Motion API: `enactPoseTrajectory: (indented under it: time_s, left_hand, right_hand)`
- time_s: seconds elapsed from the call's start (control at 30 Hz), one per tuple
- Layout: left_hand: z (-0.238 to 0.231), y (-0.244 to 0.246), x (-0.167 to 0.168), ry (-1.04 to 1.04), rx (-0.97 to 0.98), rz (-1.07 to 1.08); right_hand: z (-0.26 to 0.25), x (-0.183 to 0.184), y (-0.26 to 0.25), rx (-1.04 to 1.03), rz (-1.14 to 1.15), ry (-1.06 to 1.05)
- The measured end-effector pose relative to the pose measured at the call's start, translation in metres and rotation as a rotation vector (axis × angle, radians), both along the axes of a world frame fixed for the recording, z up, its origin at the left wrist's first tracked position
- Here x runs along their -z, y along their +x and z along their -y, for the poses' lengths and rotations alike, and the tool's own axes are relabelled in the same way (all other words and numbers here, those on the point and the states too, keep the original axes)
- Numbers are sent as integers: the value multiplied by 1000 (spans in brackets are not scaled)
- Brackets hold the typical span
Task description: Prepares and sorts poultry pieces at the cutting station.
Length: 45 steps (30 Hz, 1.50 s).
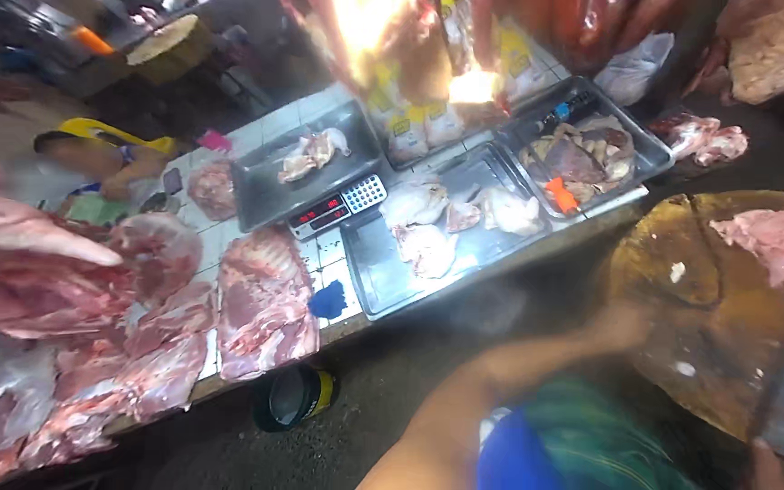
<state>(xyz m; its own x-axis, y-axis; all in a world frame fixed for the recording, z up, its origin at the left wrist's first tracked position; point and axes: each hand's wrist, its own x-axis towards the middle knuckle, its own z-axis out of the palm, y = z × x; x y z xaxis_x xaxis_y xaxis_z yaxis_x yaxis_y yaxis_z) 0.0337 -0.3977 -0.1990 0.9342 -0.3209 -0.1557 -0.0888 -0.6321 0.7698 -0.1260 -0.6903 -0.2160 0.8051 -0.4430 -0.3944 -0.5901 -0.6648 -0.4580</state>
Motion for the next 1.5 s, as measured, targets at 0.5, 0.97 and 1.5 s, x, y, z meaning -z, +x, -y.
enactPoseTrajectory:
  time_s: [0.5, 0.97, 1.5]
  left_hand:
    - [126, -19, 17, 390, 256, -106]
    - [133, 121, 21, 387, -227, -103]
    - [-125, -30, 114, 51, -947, -512]
  right_hand:
    - [37, -3, -7, 13, -32, 171]
    - [35, -5, -8, 53, -62, 197]
    - [8, -22, 1, 7, -105, 78]
